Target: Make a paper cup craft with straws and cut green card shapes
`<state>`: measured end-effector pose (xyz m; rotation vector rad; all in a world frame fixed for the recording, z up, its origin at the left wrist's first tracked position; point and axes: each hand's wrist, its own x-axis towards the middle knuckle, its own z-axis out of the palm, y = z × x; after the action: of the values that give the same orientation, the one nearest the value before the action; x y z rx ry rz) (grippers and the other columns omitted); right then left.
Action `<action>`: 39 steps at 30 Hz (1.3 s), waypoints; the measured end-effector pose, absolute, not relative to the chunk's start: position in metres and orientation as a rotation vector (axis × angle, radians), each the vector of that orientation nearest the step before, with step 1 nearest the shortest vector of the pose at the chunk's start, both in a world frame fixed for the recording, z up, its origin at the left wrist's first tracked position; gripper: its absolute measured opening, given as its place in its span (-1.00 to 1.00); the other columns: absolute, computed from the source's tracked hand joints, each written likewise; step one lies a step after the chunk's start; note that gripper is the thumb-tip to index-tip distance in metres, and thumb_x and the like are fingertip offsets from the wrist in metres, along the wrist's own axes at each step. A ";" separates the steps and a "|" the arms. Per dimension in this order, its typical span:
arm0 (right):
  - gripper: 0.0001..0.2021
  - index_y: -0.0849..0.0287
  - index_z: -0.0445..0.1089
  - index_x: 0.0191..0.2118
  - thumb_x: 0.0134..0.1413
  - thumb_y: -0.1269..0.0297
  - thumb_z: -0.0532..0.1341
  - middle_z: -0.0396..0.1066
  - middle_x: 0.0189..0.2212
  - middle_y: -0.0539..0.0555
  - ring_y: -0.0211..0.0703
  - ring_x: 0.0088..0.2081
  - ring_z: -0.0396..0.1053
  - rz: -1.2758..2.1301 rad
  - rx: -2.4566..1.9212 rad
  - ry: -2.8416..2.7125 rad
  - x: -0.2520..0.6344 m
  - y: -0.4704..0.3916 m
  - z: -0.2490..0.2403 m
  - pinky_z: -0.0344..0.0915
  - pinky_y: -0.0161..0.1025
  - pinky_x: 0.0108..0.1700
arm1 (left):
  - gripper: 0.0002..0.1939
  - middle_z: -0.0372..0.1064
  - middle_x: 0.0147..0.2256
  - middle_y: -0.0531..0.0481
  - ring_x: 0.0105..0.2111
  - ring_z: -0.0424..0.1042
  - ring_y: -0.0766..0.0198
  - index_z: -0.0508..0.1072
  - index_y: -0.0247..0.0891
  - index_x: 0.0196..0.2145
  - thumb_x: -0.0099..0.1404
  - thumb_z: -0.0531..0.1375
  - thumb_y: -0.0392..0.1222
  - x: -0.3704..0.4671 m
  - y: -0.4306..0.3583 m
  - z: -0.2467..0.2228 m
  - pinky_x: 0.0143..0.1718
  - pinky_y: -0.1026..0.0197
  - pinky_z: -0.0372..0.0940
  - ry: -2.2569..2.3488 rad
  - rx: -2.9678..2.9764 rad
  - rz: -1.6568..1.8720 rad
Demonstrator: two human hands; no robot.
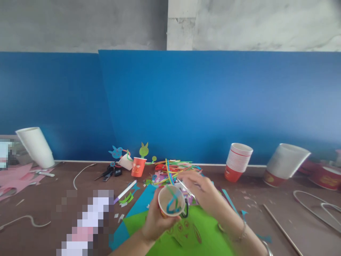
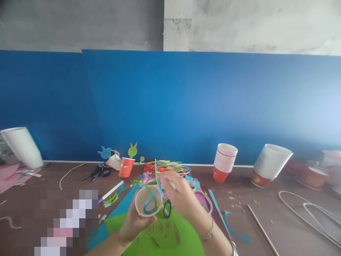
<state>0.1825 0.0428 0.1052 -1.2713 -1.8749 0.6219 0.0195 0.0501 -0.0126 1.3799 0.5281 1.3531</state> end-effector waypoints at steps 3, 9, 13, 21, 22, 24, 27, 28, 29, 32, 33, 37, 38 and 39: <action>-0.69 0.17 0.47 -0.16 0.20 0.28 -0.01 0.52 -0.20 0.14 -0.11 -0.27 0.44 0.478 -1.518 -1.830 0.201 0.057 0.104 0.29 -0.26 -0.26 | -0.30 0.41 -0.06 -0.16 -0.03 0.39 -0.04 0.27 -0.20 0.03 -0.05 0.40 -0.08 0.016 0.058 -0.019 0.01 -0.01 0.27 0.640 1.351 1.410; -0.75 0.20 0.54 -0.40 -0.08 0.58 0.14 0.56 -0.37 0.21 0.01 -0.29 0.50 0.243 -2.195 -2.199 0.201 0.071 0.082 0.27 -0.25 -0.33 | -0.37 0.43 -0.12 -0.10 -0.12 0.44 0.02 0.29 -0.20 -0.02 -0.04 0.38 -0.06 0.015 0.058 -0.014 -0.09 0.06 0.33 0.746 1.322 1.515; -0.66 0.15 0.55 -0.28 -0.09 0.64 0.14 0.54 -0.21 0.22 0.07 -0.11 0.45 0.172 -2.163 -2.266 0.201 0.072 0.073 0.28 -0.19 -0.20 | -0.49 0.42 -0.12 -0.13 -0.12 0.43 0.04 0.33 -0.22 -0.02 0.08 0.30 -0.05 0.014 0.055 -0.012 -0.07 0.06 0.32 0.809 1.388 1.482; -0.72 0.18 0.56 -0.37 -0.09 0.64 0.17 0.57 -0.30 0.17 -0.01 -0.19 0.48 0.184 -2.154 -2.360 0.210 0.075 0.070 0.26 -0.20 -0.18 | -0.48 0.43 -0.10 -0.17 -0.10 0.42 0.00 0.33 -0.23 0.01 0.16 0.21 0.06 0.012 0.058 -0.022 -0.07 0.06 0.33 0.674 1.399 1.493; -0.71 0.18 0.56 -0.38 -0.09 0.65 0.16 0.57 -0.29 0.17 -0.02 -0.18 0.48 0.178 -2.149 -2.364 0.211 0.074 0.072 0.24 -0.20 -0.16 | -0.44 0.43 -0.10 -0.16 -0.11 0.42 0.00 0.32 -0.22 0.02 0.11 0.25 0.08 0.013 0.058 -0.022 -0.08 0.07 0.33 0.649 1.384 1.493; -0.69 0.17 0.55 -0.40 -0.08 0.66 0.13 0.57 -0.29 0.16 -0.02 -0.17 0.48 0.150 -2.150 -2.358 0.212 0.072 0.077 0.22 -0.19 -0.14 | -0.31 0.41 -0.08 -0.13 -0.10 0.42 0.00 0.29 -0.19 0.03 -0.03 0.36 0.08 0.015 0.058 -0.021 -0.10 0.09 0.34 0.607 1.349 1.491; -0.70 0.19 0.54 -0.42 -0.08 0.64 0.10 0.56 -0.31 0.19 0.01 -0.21 0.48 0.090 -2.172 -2.315 0.218 0.067 0.088 0.20 -0.17 -0.18 | -0.25 0.41 -0.10 -0.09 -0.12 0.43 0.03 0.27 -0.17 0.02 -0.12 0.42 -0.02 0.017 0.059 -0.018 -0.12 0.10 0.34 0.619 1.323 1.514; -0.71 0.19 0.53 -0.42 -0.08 0.62 0.10 0.56 -0.33 0.19 0.02 -0.23 0.49 0.066 -2.178 -2.293 0.221 0.064 0.092 0.20 -0.17 -0.22 | -0.28 0.42 -0.12 -0.08 -0.14 0.44 0.05 0.27 -0.17 0.00 -0.11 0.42 -0.05 0.017 0.058 -0.017 -0.13 0.11 0.34 0.642 1.327 1.523; -0.72 0.18 0.53 -0.42 -0.08 0.61 0.10 0.56 -0.34 0.20 0.03 -0.25 0.49 0.042 -2.190 -2.267 0.224 0.061 0.096 0.20 -0.18 -0.26 | -0.32 0.43 -0.15 -0.07 -0.16 0.45 0.06 0.28 -0.19 -0.02 -0.08 0.41 -0.08 0.017 0.058 -0.016 -0.14 0.12 0.34 0.667 1.334 1.530; -0.72 0.15 0.53 -0.40 -0.05 0.56 0.09 0.55 -0.35 0.20 0.04 -0.31 0.49 0.004 -2.260 -2.182 0.231 0.052 0.108 0.16 -0.21 -0.39 | -0.42 0.45 -0.20 -0.06 -0.21 0.47 0.08 0.30 -0.21 -0.06 -0.03 0.38 -0.11 0.016 0.058 -0.012 -0.15 0.13 0.34 0.744 1.325 1.520; -0.72 0.14 0.53 -0.40 -0.02 0.54 0.08 0.54 -0.35 0.20 0.04 -0.33 0.49 -0.002 -2.284 -2.153 0.232 0.048 0.113 0.14 -0.22 -0.42 | -0.43 0.46 -0.20 -0.05 -0.21 0.47 0.07 0.31 -0.21 -0.06 -0.02 0.37 -0.11 0.016 0.058 -0.011 -0.15 0.13 0.34 0.770 1.314 1.516; -0.73 0.12 0.49 -0.44 0.04 0.50 0.06 0.51 -0.37 0.17 0.03 -0.37 0.48 -0.092 -2.329 -2.061 0.232 0.034 0.130 0.11 -0.23 -0.48 | -0.41 0.45 -0.18 -0.08 -0.18 0.47 0.05 0.30 -0.22 -0.05 -0.03 0.37 -0.06 0.015 0.059 -0.010 -0.14 0.12 0.35 0.858 1.294 1.544; -0.73 0.11 0.49 -0.45 0.04 0.49 0.06 0.50 -0.38 0.16 0.02 -0.39 0.47 -0.105 -2.335 -2.046 0.233 0.030 0.133 0.11 -0.23 -0.49 | -0.41 0.45 -0.17 -0.10 -0.17 0.47 0.06 0.29 -0.23 -0.05 -0.02 0.36 -0.06 0.015 0.060 -0.010 -0.14 0.12 0.35 0.876 1.290 1.552; -0.74 0.10 0.48 -0.46 0.04 0.48 0.07 0.50 -0.39 0.16 0.02 -0.40 0.46 -0.117 -2.336 -2.026 0.235 0.028 0.136 0.12 -0.22 -0.49 | -0.42 0.45 -0.17 -0.11 -0.17 0.47 0.07 0.29 -0.23 -0.05 -0.01 0.36 -0.06 0.015 0.061 -0.010 -0.14 0.12 0.35 0.890 1.286 1.559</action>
<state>0.2352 0.0276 0.1365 -2.3363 -2.0257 -0.1171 0.0146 0.0611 -0.0100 1.2860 0.8903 1.5586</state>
